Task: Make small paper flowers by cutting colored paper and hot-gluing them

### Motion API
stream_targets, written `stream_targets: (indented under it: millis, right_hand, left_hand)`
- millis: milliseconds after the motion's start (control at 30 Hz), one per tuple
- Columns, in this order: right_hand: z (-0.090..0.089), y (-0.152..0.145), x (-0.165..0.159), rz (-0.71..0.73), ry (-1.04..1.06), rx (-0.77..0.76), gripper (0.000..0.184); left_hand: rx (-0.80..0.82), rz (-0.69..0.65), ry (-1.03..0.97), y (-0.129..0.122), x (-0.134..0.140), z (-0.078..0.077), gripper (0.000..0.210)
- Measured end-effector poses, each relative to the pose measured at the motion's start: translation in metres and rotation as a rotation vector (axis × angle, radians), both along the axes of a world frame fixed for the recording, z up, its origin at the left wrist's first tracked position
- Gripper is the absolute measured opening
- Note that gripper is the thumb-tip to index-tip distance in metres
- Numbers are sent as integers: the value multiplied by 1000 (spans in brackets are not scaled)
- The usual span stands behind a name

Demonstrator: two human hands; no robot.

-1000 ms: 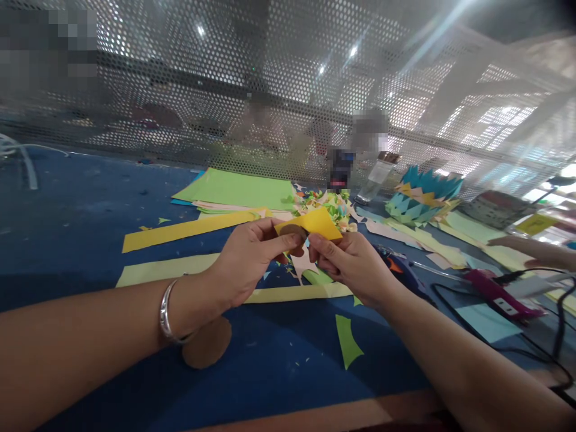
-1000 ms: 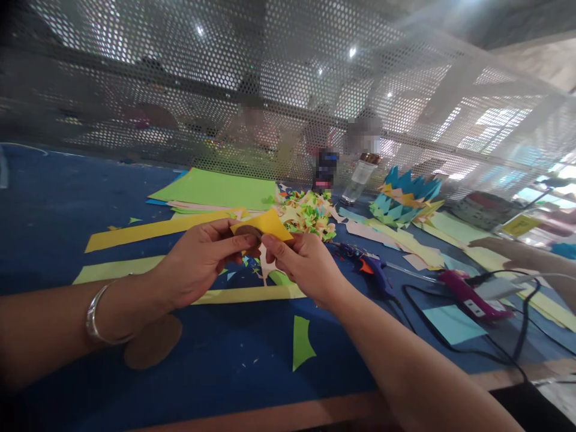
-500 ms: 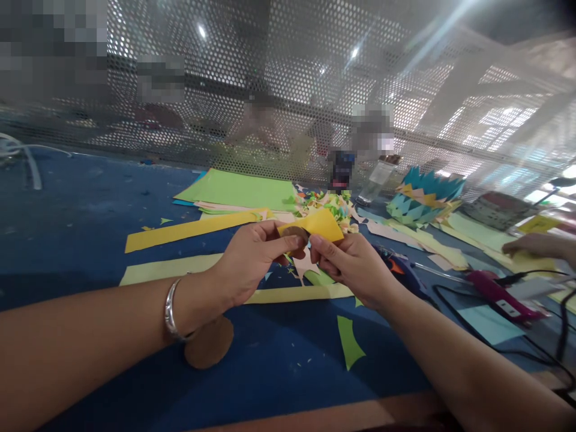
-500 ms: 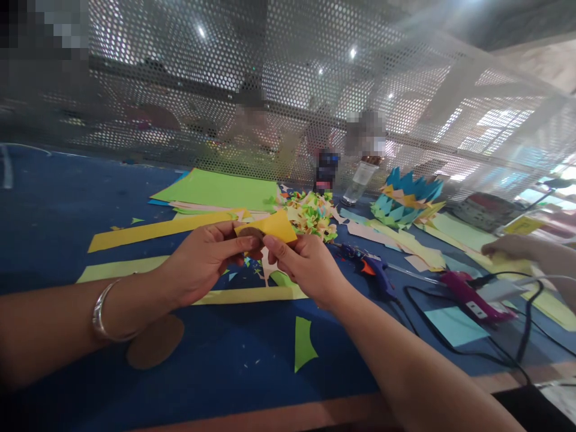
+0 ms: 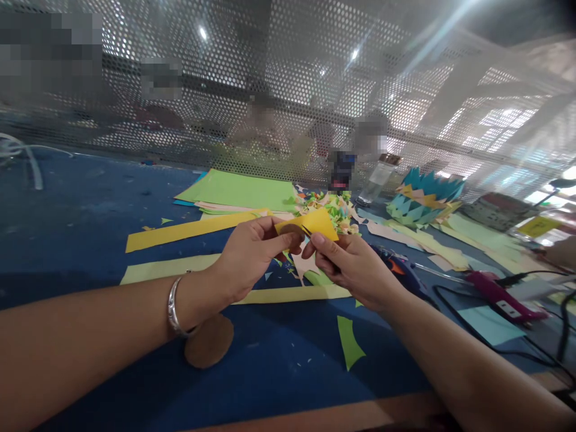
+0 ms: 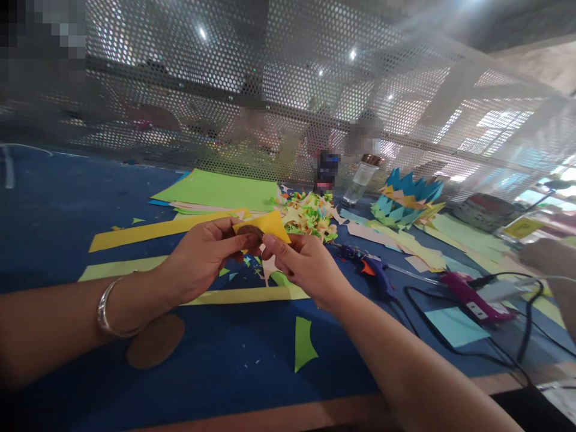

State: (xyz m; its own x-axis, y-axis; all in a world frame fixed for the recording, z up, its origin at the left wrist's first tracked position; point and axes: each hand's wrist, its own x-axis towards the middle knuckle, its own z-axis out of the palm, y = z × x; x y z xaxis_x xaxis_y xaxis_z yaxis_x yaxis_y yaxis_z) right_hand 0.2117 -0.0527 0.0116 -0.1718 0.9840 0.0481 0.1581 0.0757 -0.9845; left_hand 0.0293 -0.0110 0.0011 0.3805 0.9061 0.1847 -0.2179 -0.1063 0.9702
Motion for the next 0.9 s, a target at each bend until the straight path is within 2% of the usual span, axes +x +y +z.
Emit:
stream_targets:
  millis: [167, 300, 567, 900]
  right_hand:
    - [3, -2, -2, 22, 33, -30, 44]
    - [4, -4, -1, 41, 74, -49, 41]
    - [3, -4, 1, 50, 77, -52, 40]
    - [7, -3, 1, 31, 49, -34, 40]
  left_hand:
    - [92, 38, 16, 0, -1, 1, 14]
    - [97, 55, 6, 2, -1, 1, 14]
    - [135, 181, 34, 7, -1, 0, 14]
    - [169, 115, 25, 8, -1, -3, 14]
